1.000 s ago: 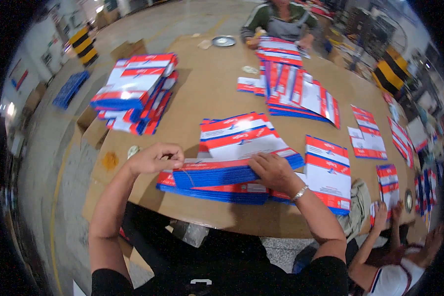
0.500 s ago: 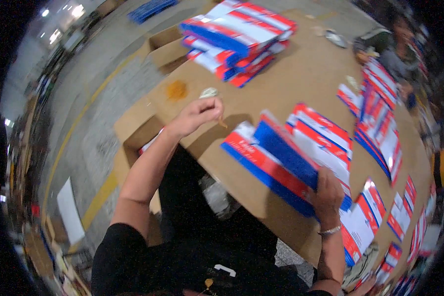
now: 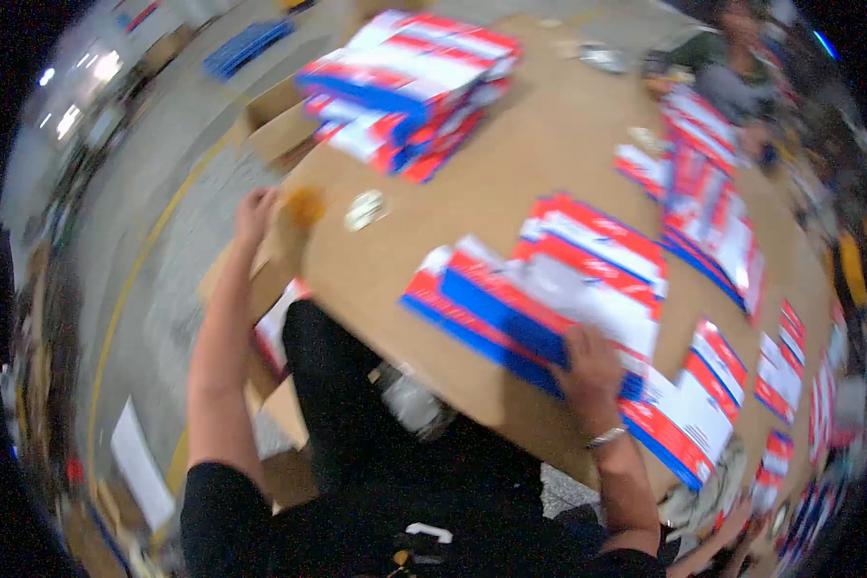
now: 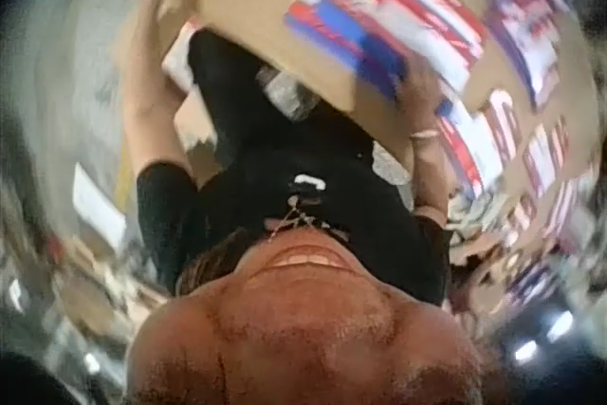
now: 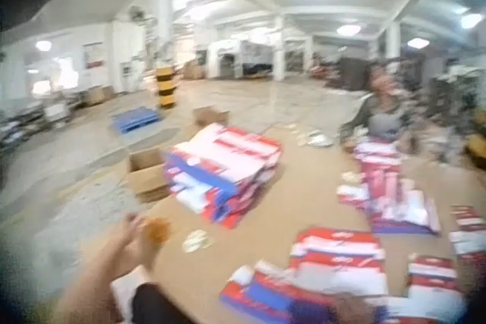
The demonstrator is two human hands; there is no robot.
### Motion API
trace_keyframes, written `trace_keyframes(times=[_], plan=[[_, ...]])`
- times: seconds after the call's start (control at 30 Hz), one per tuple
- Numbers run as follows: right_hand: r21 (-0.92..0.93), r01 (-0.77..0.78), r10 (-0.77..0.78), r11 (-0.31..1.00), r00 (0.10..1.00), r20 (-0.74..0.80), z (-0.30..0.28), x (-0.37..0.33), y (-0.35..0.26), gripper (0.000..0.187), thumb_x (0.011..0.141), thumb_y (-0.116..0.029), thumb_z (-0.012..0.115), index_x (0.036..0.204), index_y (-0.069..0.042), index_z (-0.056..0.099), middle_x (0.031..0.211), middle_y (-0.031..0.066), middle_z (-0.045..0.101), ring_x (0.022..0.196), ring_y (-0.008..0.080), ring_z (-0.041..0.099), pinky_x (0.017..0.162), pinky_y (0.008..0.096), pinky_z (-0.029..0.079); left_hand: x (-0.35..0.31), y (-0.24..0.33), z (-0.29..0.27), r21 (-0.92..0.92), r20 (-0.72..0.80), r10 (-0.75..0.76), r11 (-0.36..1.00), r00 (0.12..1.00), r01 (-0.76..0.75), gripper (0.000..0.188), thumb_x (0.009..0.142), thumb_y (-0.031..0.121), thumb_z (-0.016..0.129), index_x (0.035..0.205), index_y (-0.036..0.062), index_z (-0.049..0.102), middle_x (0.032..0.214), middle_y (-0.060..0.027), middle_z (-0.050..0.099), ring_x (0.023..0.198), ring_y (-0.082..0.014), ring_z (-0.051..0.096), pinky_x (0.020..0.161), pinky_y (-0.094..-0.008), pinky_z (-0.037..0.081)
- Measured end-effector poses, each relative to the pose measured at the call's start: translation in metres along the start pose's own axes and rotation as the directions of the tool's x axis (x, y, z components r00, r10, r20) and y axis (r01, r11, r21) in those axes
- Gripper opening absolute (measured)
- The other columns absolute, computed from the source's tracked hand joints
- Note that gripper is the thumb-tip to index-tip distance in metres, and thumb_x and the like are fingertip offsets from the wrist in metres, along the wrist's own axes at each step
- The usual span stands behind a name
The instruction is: Stacking and organizing cardboard boxes on a warehouse table.
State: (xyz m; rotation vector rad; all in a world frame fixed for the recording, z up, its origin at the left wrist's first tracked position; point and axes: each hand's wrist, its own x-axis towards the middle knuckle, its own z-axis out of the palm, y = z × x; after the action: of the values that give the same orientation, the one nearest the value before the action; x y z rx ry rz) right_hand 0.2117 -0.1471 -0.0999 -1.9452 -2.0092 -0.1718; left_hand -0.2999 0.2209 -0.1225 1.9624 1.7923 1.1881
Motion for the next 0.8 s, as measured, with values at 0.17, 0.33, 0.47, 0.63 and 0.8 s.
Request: trace_keyframes(times=[0.17,0.33,0.47,0.63,0.8], plan=[[-0.027,0.003,-0.004,1.000,0.999,-0.043,-0.001,0.007,-0.011,0.061,0.058,-0.021,0.083,0.111,-0.009,0.055,0.108,0.0114,0.058,0.102,0.0310,0.058,0.082,0.0422,0.051,-0.002,0.004,0.011,0.240,0.008,0.181,0.954,0.983,-0.178,0.028,0.085,0.022,0.068,0.081,-0.0052,0.065,0.070,-0.0216,0.063,0.061,-0.0347,0.060,0.060,-0.0412,0.046],[-0.038,0.029,-0.031,0.999,0.999,-0.037,-0.010,-0.005,-0.008,0.063,0.061,-0.021,0.084,0.115,-0.009,0.054,0.113,0.0123,0.058,0.107,0.0308,0.058,0.083,0.0416,0.052,-0.002,0.020,0.045,0.335,0.073,0.249,0.906,0.966,-0.259,0.016,0.078,0.014,0.072,0.078,-0.0004,0.066,0.082,-0.0173,0.063,0.081,-0.0352,0.058,0.075,-0.0437,0.047],[-0.040,0.009,-0.009,0.999,1.000,0.005,-0.010,-0.005,-0.007,0.062,0.065,-0.023,0.083,0.118,-0.010,0.053,0.116,0.0132,0.057,0.112,0.0314,0.056,0.087,0.0424,0.051,-0.013,0.031,0.055,0.359,0.161,0.229,0.893,0.960,-0.273,0.011,0.077,0.013,0.072,0.078,0.0035,0.068,0.091,-0.0153,0.061,0.092,-0.0343,0.056,0.082,-0.0444,0.045],[-0.034,-0.008,0.008,0.999,1.000,0.005,-0.003,-0.003,-0.006,0.064,0.064,-0.023,0.084,0.120,-0.010,0.054,0.122,0.0124,0.057,0.116,0.0318,0.055,0.089,0.0441,0.049,-0.019,0.041,0.052,0.358,0.175,0.291,0.871,0.941,-0.336,0.011,0.075,0.014,0.073,0.077,0.0042,0.068,0.093,-0.0144,0.061,0.096,-0.0338,0.055,0.083,-0.0431,0.045],[-0.045,-0.001,0.001,0.999,1.000,0.000,0.001,-0.002,-0.005,0.064,0.065,-0.025,0.083,0.120,-0.010,0.054,0.123,0.0123,0.056,0.116,0.0320,0.055,0.091,0.0444,0.048,-0.017,0.046,0.041,0.385,0.138,0.400,0.822,0.906,-0.421,0.010,0.077,0.013,0.071,0.082,0.0054,0.068,0.098,-0.0125,0.060,0.095,-0.0331,0.055,0.084,-0.0437,0.044]])
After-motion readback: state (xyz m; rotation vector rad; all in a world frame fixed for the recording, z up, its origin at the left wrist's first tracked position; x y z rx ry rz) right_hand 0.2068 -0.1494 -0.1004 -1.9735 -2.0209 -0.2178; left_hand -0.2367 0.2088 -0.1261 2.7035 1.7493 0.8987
